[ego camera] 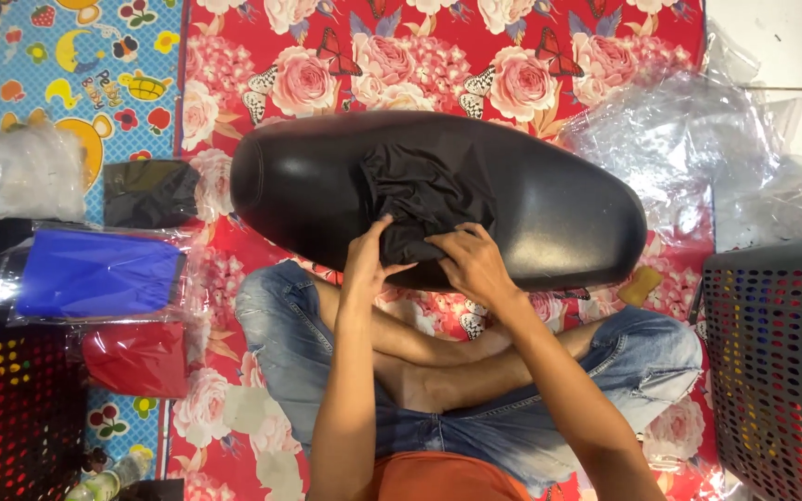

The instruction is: Fitting a black fabric cover onto a motorcycle seat and then placing the covered seat into a clear plastic bag.

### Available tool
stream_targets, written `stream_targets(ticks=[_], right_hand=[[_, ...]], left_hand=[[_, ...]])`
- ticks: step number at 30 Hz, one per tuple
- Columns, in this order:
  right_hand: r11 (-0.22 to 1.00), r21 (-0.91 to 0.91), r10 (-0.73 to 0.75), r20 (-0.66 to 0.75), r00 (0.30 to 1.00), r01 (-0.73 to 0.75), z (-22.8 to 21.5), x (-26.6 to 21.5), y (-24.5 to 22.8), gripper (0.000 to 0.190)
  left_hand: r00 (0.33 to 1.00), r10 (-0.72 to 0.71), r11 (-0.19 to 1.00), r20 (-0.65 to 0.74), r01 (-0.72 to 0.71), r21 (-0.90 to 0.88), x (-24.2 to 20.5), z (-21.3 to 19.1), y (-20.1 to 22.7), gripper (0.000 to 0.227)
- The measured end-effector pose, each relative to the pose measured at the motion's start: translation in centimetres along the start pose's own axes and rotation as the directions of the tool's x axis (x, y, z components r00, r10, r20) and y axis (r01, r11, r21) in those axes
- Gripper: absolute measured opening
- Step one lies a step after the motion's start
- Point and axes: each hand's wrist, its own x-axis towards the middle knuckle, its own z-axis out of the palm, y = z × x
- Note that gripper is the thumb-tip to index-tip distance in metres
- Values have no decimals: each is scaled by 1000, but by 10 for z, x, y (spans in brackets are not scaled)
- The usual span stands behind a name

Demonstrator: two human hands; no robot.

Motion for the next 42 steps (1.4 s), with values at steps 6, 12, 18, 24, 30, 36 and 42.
stream_targets(ticks=[6,12,18,24,30,36,42], right_hand=[[885,329,249,262,932,-329,-40,49,-12,22],[727,475,253,487,836,-497,-42,83,16,17],[625,299,518,532,670,-721,-60,96,28,68],[268,570,739,396,545,-777,-39,60,73,29],[261,564,897,159,413,-784,3,46,84,17],[466,375,883,-254,394,-802,9,37,52,50],[225,685,965,-61,254,-693,17,42,55,34]], left_hand=[[285,784,-14,552,-880,475,-22,-36,8,66],[419,632,59,652,-865,499,53,-42,9,43],[503,686,168,526,-812,559,28,-9,40,43],[589,671,83,451,-664,743,55,-4,31,56],[692,647,222,319,-571,790,82,-5,18,61],[654,698,189,292,-561,806,59,5,22,62],[644,697,200,316,-598,776,66,-2,17,68]])
